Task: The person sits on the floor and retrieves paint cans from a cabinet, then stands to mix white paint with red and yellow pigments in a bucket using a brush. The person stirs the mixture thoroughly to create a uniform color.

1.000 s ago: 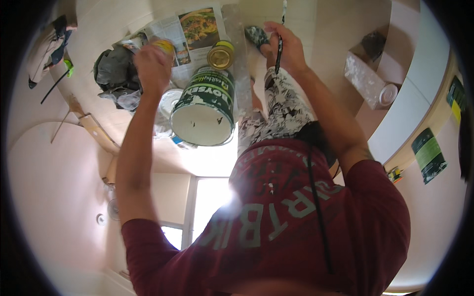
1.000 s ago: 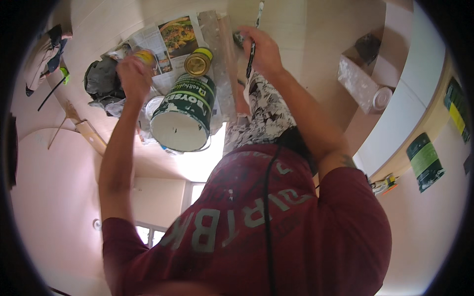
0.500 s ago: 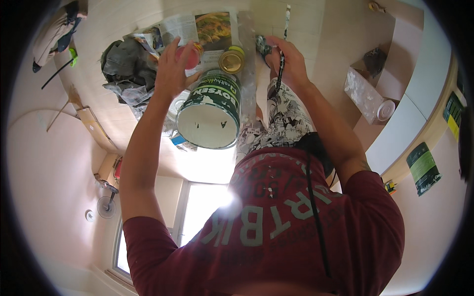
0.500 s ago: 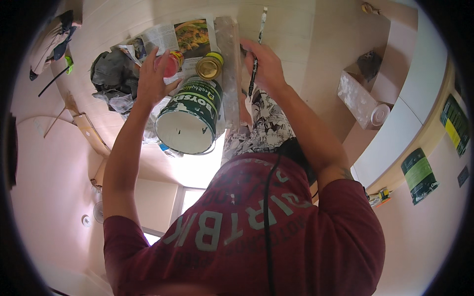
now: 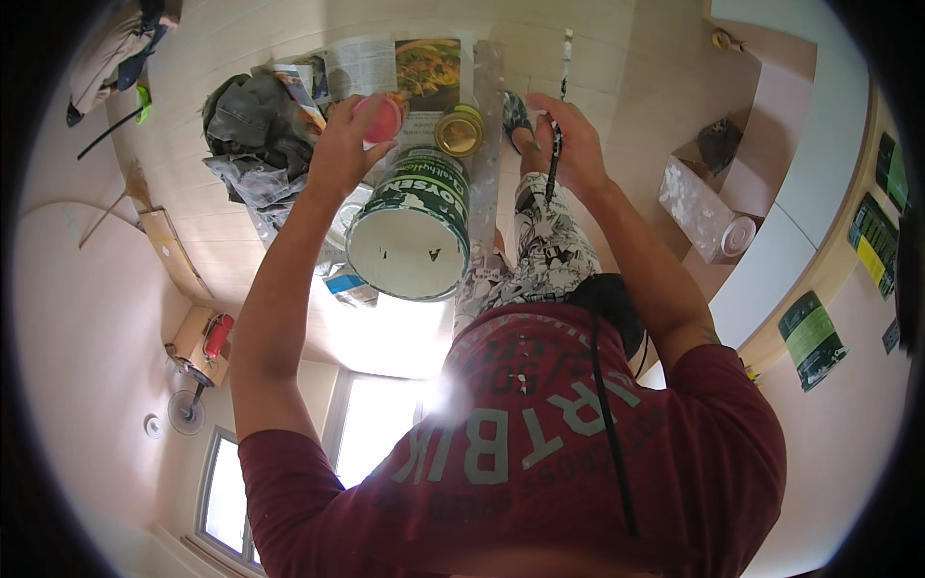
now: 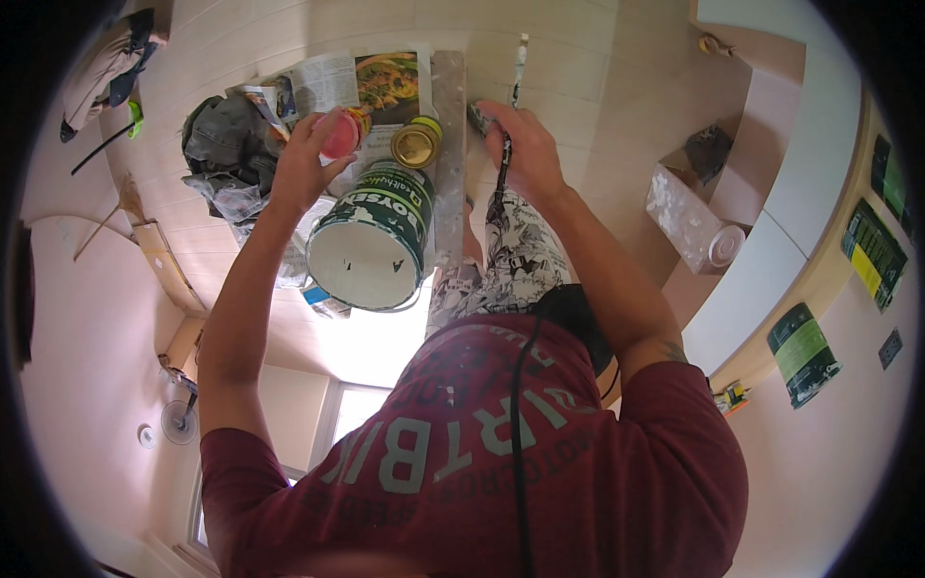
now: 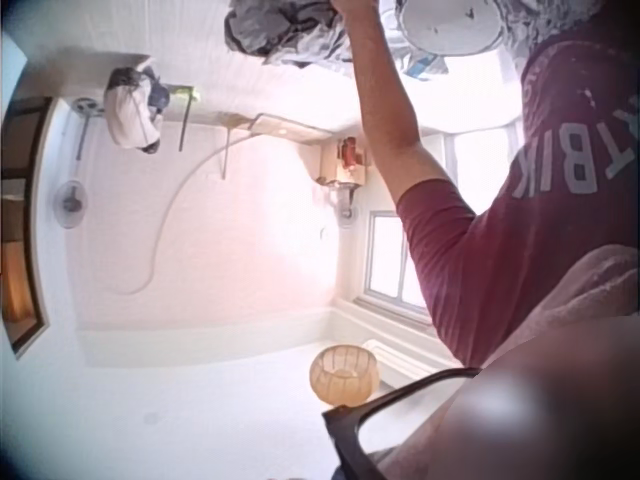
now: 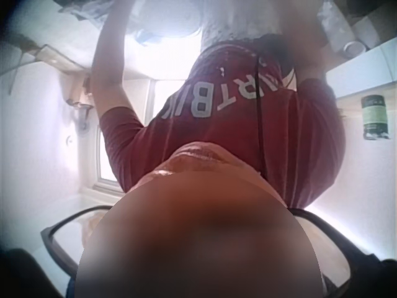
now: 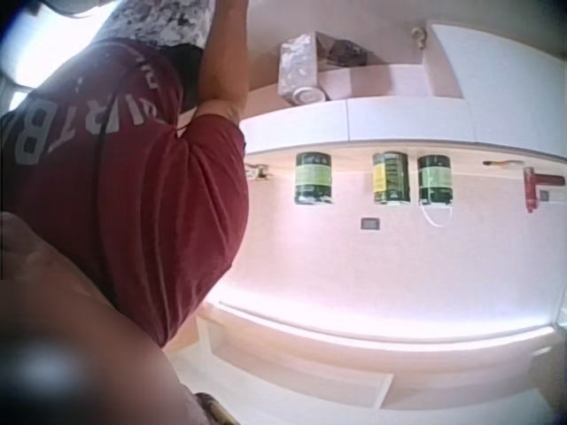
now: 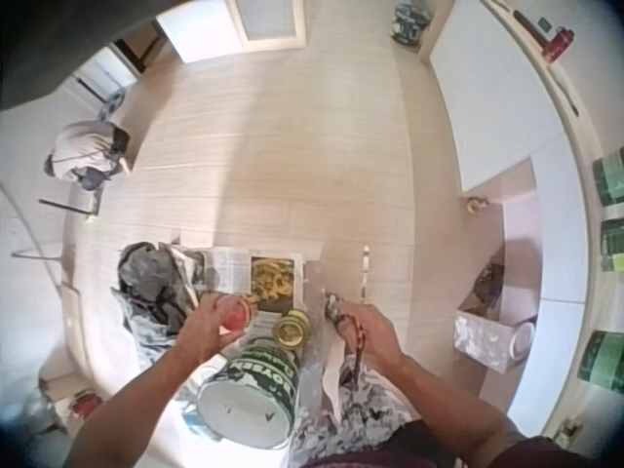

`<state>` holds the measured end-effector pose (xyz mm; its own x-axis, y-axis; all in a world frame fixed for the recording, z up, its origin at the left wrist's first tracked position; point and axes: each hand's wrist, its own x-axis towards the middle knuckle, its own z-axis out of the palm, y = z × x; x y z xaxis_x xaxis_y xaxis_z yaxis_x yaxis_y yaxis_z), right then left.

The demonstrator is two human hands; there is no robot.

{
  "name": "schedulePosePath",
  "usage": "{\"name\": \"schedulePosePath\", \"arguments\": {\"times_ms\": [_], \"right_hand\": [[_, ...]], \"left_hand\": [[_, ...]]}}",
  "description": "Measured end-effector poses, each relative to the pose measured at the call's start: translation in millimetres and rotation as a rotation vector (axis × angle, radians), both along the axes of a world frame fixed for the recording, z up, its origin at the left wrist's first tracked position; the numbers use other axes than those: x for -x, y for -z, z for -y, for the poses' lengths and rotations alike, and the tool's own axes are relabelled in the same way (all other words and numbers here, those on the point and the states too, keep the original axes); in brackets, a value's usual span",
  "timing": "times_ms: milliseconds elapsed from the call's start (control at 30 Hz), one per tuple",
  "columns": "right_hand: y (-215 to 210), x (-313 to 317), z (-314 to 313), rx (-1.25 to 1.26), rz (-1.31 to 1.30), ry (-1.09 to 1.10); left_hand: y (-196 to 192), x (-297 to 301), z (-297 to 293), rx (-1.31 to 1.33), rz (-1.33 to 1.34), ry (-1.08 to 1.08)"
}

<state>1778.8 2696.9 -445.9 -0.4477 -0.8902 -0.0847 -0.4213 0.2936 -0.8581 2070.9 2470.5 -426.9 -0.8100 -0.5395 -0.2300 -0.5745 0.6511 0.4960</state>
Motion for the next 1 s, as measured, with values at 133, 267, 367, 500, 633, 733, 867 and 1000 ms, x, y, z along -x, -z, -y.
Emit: {"name": "schedulePosePath", "arguments": {"times_ms": [133, 267, 367, 500, 633, 733, 867, 1000], "right_hand": [[1, 3, -3, -0.010, 0.011, -0.009], [2, 0, -6, -0.018, 0.013, 0.004], [-1, 0, -8, -0.046, 0.003, 0.005], [2, 4, -11, -0.053, -0.016, -0.036], [-3, 4, -9, -0.047, -0.030, -0.079], [-22, -7, 5, 0.016, 0.094, -0.045], [-60, -28, 42, 0.105, 0.265, -0.066], [-74, -55, 98, 0.140, 0.287, -0.209]], "left_hand": [[-17, 1, 12, -0.400, -0.086, -0.239], [9, -34, 30, -0.942, -0.304, -0.582], [21, -34, 36, -1.186, -0.438, -0.873], [55, -46, 49, -1.324, -0.421, -0.988], [65, -44, 55, -1.187, -0.249, -1.068], [66, -50, 53, -1.121, -0.228, -1.047], [64, -52, 52, -1.072, -0.244, -1.014], [77, -59, 52, -1.071, -0.316, -1.063]]}}
